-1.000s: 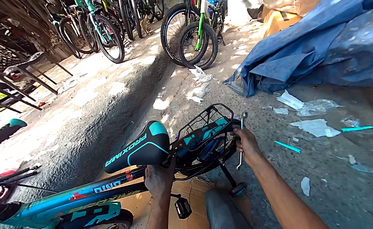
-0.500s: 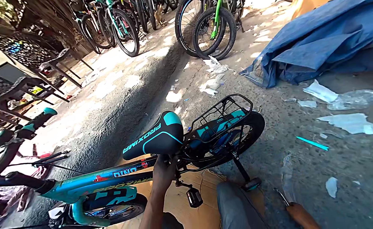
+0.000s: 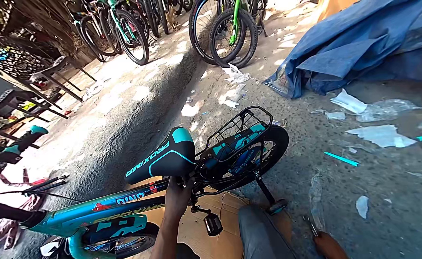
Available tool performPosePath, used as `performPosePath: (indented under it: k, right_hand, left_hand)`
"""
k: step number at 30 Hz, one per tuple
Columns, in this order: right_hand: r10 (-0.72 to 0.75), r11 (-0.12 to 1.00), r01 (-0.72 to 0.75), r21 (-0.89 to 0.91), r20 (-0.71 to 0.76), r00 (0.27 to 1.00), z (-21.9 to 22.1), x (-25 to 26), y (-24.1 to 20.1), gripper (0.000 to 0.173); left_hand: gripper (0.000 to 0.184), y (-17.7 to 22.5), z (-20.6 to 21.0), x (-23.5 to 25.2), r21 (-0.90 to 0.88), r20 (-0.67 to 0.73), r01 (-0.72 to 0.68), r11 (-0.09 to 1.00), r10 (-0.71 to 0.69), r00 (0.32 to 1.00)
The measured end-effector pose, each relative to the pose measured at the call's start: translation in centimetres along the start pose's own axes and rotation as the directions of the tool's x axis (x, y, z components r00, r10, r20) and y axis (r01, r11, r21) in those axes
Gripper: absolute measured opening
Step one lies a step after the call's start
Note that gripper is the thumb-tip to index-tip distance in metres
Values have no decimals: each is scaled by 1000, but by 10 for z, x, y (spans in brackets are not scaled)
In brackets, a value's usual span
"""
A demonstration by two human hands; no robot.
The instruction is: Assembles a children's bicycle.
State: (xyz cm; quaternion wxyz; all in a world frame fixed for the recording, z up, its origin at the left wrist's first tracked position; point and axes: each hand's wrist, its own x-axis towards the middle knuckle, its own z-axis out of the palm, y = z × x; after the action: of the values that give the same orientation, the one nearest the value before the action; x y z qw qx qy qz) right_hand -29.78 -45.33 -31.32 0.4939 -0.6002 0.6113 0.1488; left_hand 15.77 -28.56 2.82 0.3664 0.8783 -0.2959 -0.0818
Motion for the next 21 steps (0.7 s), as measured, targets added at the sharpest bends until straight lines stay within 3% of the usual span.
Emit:
performPosePath:
  k: [21]
  right_hand:
    - [54, 996, -53, -66, 20, 998, -2, -6, -11, 38]
  left_hand:
    - [62, -1, 1, 0, 5, -3, 22, 1000, -22, 1000]
